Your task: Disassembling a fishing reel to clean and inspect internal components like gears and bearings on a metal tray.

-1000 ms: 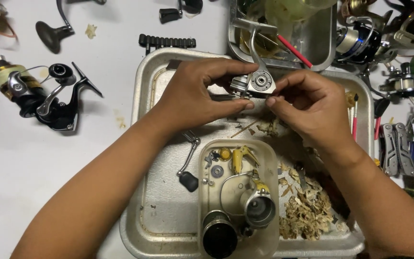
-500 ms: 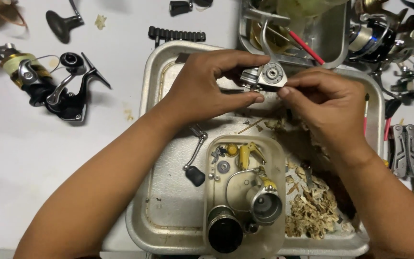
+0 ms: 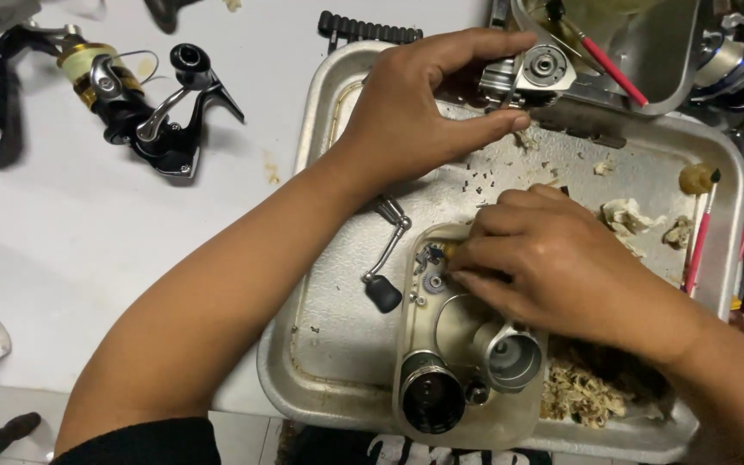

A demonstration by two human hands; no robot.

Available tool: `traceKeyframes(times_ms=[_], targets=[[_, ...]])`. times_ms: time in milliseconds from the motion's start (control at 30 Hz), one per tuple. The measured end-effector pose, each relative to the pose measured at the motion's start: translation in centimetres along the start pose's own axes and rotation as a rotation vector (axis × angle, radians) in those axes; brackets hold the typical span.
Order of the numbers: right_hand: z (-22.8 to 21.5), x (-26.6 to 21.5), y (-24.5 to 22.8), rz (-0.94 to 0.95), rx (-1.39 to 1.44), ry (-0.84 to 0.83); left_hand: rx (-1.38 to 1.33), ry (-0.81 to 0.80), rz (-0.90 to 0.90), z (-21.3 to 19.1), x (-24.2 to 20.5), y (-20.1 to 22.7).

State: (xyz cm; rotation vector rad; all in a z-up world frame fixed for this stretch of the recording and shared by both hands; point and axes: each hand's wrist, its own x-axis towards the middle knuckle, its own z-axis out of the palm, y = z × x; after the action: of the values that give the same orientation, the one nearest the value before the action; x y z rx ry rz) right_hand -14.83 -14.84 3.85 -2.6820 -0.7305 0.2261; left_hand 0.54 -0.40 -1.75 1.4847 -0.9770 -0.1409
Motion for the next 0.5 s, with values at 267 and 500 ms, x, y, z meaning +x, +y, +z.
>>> traceKeyframes(times_ms=[267,500], targets=[[1.3,1.5,-2.2,-0.217,-0.345,0.025,0.001,0.018,-0.001,0.1,-0.1,-0.2],[2.3,2.0,-1.9,-0.266,-0.330,-0.068,-0.042,-0.001,-0.042,-0.2,0.1,1.3]])
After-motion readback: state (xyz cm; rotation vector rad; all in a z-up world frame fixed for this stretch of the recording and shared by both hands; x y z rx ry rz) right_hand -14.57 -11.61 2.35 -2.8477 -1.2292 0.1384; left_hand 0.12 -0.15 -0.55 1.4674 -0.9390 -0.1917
